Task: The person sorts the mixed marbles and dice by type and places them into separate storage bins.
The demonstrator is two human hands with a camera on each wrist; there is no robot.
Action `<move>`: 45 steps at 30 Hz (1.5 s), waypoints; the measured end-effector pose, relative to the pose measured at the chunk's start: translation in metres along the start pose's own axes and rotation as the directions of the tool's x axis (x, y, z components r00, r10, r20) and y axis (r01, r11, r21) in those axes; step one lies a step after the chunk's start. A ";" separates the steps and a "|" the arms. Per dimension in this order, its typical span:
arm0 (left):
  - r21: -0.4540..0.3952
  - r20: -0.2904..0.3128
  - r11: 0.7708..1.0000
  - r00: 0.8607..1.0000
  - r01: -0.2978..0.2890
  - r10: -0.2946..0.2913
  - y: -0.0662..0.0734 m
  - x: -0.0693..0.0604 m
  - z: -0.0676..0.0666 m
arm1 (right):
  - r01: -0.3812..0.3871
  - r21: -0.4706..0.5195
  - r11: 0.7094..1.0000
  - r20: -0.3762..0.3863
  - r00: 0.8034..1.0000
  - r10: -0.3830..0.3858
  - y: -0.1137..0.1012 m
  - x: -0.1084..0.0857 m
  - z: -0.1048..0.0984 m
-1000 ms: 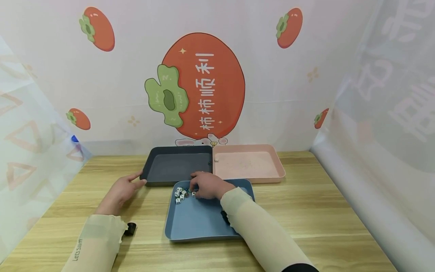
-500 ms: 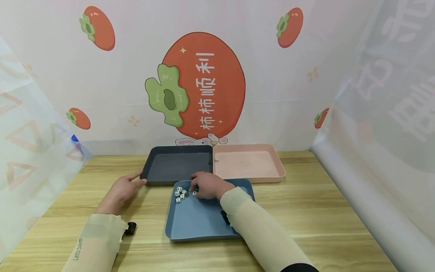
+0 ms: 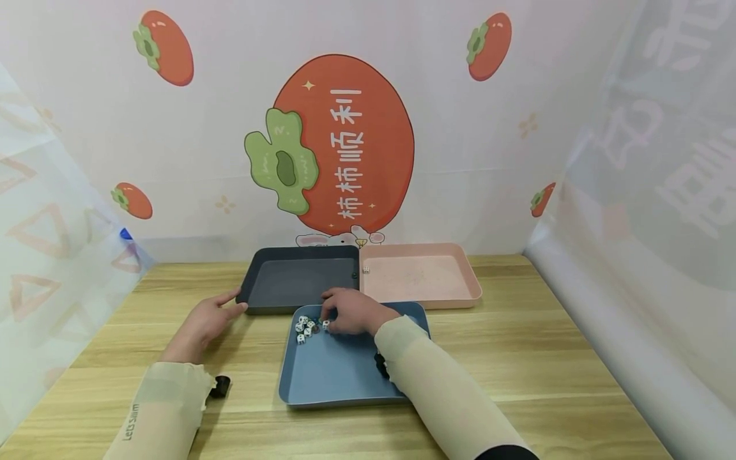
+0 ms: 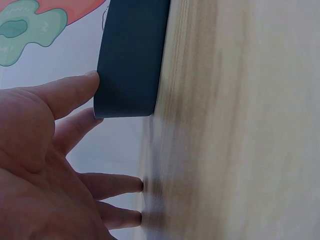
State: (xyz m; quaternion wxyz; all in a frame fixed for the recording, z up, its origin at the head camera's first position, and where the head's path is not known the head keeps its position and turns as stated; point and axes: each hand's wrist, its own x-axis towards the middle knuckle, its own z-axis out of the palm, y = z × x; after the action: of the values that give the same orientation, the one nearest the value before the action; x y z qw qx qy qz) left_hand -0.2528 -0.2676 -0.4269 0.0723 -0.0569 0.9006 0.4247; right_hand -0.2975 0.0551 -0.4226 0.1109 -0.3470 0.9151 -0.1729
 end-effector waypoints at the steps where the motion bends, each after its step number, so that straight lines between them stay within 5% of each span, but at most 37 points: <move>1: 0.000 -0.001 1.000 1.000 0.000 0.000 0.000 0.000 0.000 | 0.001 0.016 1.000 -0.003 1.000 -0.001 0.001 0.000 0.000; 16: -0.023 0.013 0.999 1.000 0.025 -0.024 -0.001 0.002 0.000 | 0.008 0.208 0.978 -0.107 0.994 0.014 0.011 -0.001 -0.002; 22: -0.030 0.022 0.999 0.999 0.033 -0.032 -0.001 0.002 0.000 | 0.005 0.370 0.929 -0.214 0.974 0.080 0.015 -0.006 -0.005; 36: -0.055 0.013 0.998 0.999 0.030 -0.029 -0.002 0.002 0.000 | 0.081 0.676 0.733 -0.423 0.857 0.295 0.029 -0.010 -0.025; 40: -0.056 0.018 0.998 0.999 0.030 -0.029 -0.002 0.002 -0.001 | 0.082 0.703 0.706 -0.450 0.820 0.353 0.034 -0.010 -0.031; 45: -0.046 0.017 0.998 0.999 0.031 -0.030 -0.001 0.002 -0.001 | -0.103 0.696 0.711 -0.422 0.742 0.521 0.038 -0.012 -0.037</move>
State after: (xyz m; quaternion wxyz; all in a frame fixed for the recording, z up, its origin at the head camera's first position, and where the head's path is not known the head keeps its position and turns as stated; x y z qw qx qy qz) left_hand -0.2544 -0.2692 -0.4277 0.0848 -0.0687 0.8890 0.4448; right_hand -0.3235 0.0983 -0.4022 -0.0408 -0.0473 0.8357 -0.5456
